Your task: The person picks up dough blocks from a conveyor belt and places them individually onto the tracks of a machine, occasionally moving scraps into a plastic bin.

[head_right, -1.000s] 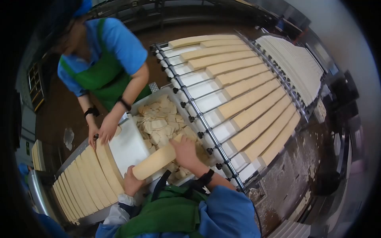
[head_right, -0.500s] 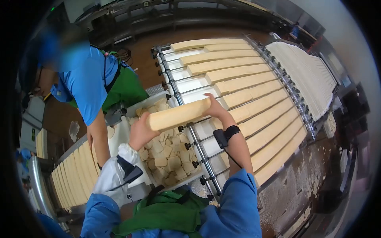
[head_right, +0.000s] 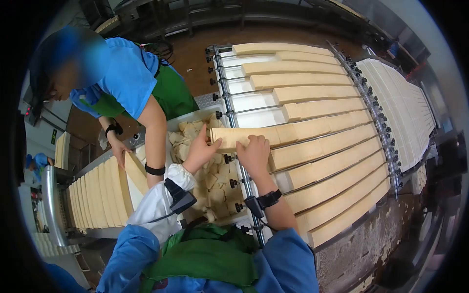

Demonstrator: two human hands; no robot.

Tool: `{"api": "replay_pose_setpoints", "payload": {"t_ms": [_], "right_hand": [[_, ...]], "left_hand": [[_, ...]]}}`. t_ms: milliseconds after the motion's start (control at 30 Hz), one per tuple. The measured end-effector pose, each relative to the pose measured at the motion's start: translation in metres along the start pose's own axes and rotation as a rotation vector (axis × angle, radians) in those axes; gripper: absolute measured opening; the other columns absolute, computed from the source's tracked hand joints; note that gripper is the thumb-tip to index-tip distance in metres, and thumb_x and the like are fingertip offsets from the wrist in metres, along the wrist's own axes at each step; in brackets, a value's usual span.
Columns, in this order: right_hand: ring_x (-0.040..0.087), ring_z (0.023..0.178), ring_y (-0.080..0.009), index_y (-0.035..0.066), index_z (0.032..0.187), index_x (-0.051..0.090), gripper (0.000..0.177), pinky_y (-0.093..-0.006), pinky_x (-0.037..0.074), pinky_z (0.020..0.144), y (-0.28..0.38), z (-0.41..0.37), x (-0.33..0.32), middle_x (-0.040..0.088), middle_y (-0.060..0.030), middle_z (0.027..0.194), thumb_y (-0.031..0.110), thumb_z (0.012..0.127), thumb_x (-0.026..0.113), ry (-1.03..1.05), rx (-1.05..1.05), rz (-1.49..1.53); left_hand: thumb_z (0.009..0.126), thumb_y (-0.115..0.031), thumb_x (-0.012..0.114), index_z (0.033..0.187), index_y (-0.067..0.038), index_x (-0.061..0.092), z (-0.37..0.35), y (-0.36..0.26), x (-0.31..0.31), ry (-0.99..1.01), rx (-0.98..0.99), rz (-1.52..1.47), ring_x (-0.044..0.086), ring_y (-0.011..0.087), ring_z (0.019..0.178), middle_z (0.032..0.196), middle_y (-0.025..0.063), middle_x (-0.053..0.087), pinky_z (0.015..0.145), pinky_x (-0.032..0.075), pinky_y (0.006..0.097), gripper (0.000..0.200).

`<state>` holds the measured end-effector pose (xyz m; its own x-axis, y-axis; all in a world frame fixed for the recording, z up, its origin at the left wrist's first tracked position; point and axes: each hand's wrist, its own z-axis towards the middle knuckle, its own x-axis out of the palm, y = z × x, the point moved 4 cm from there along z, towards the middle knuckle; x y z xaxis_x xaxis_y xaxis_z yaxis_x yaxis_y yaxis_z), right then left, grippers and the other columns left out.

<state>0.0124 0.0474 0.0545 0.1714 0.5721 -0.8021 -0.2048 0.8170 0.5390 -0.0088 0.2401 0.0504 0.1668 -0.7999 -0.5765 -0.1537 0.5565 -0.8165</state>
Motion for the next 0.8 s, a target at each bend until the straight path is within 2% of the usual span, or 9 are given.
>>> {"api": "replay_pose_setpoints", "payload": {"t_ms": [133, 167, 233, 333, 433, 533, 567, 700, 800], "right_hand": [[0.052, 0.094, -0.038, -0.001, 0.092, 0.064, 0.04, -0.0455, 0.044, 0.084, 0.009, -0.006, 0.013, 0.058, -0.0191, 0.095, 0.033, 0.075, 0.074, -0.062, 0.03, -0.024], [0.052, 0.093, -0.0386, -0.001, 0.093, 0.064, 0.041, -0.0458, 0.044, 0.083, 0.011, -0.007, 0.015, 0.058, -0.0189, 0.095, 0.034, 0.075, 0.075, -0.072, 0.026, -0.021], [0.052, 0.096, -0.04, -0.003, 0.099, 0.061, 0.048, -0.046, 0.044, 0.085, 0.008, -0.007, 0.022, 0.059, -0.0206, 0.098, 0.034, 0.074, 0.075, -0.004, 0.056, 0.039], [0.051, 0.101, -0.042, -0.007, 0.116, 0.052, 0.066, -0.0472, 0.041, 0.09, 0.014, -0.004, 0.026, 0.057, -0.0237, 0.105, 0.035, 0.071, 0.076, -0.01, 0.065, 0.22], [0.048, 0.11, -0.0434, -0.009, 0.132, 0.038, 0.088, -0.0482, 0.039, 0.096, 0.029, -0.001, 0.029, 0.053, -0.027, 0.116, 0.037, 0.068, 0.078, 0.059, 0.056, 0.181], [0.046, 0.117, -0.0431, -0.007, 0.139, 0.032, 0.1, -0.0484, 0.037, 0.101, 0.031, -0.003, 0.026, 0.049, -0.0283, 0.123, 0.037, 0.063, 0.081, 0.136, 0.137, 0.219], [0.045, 0.118, -0.0428, -0.007, 0.14, 0.032, 0.103, -0.0484, 0.037, 0.102, 0.026, -0.004, 0.022, 0.048, -0.0284, 0.125, 0.036, 0.061, 0.082, 0.151, 0.177, 0.261], [0.048, 0.12, -0.0375, -0.005, 0.139, 0.034, 0.1, -0.045, 0.039, 0.103, 0.016, -0.045, -0.032, 0.049, -0.0255, 0.128, 0.029, 0.058, 0.083, 0.038, 0.15, 0.387], [0.046, 0.12, -0.0383, -0.005, 0.138, 0.034, 0.098, -0.0461, 0.038, 0.104, -0.021, -0.089, -0.062, 0.047, -0.0251, 0.128, 0.025, 0.058, 0.081, -0.007, 0.211, 0.424]], "left_hand": [[0.086, -0.024, 0.065, 0.138, 0.007, 0.041, -0.007, 0.028, 0.008, -0.122, -0.027, -0.148, 0.067, 0.0334, 0.08, 0.095, 0.0231, 0.067, 0.069, 0.052, 0.0388, 0.065], [0.088, -0.019, 0.062, 0.137, 0.008, 0.041, -0.006, 0.04, 0.013, -0.081, -0.046, -0.243, 0.066, 0.0281, 0.084, 0.099, 0.0206, 0.067, 0.073, 0.052, 0.0353, 0.06], [0.092, -0.009, 0.057, 0.135, 0.009, 0.042, -0.009, 0.055, 0.016, 0.006, -0.092, -0.434, 0.065, 0.0174, 0.092, 0.108, 0.0156, 0.067, 0.08, 0.05, 0.0284, 0.05], [0.093, -0.002, 0.051, 0.133, 0.007, 0.045, -0.021, 0.056, 0.022, -0.058, -0.172, -0.523, 0.063, 0.0149, 0.088, 0.107, 0.0132, 0.067, 0.078, 0.05, 0.0277, 0.042], [0.093, -0.004, 0.051, 0.133, 0.004, 0.047, -0.021, 0.049, 0.022, -0.177, 0.003, -0.262, 0.062, 0.0141, 0.08, 0.097, 0.0106, 0.067, 0.07, 0.049, 0.0294, 0.041], [0.09, -0.007, 0.053, 0.133, 0.0, 0.048, -0.042, -0.002, -0.004, -0.223, 0.047, -0.061, 0.063, 0.0294, 0.068, 0.087, 0.0198, 0.064, 0.062, 0.05, 0.0375, 0.044], [0.09, -0.006, 0.053, 0.134, 0.0, 0.047, -0.049, -0.018, -0.01, -0.187, 0.061, -0.062, 0.063, 0.0289, 0.069, 0.086, 0.02, 0.064, 0.062, 0.05, 0.0376, 0.046], [0.089, -0.005, 0.054, 0.14, -0.001, 0.04, -0.097, -0.057, -0.034, -0.019, 0.066, -0.157, 0.064, 0.0259, 0.072, 0.086, 0.0193, 0.064, 0.065, 0.05, 0.0368, 0.053], [0.089, -0.003, 0.055, 0.145, -0.001, 0.034, -0.119, -0.041, -0.036, 0.034, 0.028, -0.212, 0.066, 0.0236, 0.076, 0.09, 0.0176, 0.066, 0.07, 0.053, 0.0342, 0.059]]}}
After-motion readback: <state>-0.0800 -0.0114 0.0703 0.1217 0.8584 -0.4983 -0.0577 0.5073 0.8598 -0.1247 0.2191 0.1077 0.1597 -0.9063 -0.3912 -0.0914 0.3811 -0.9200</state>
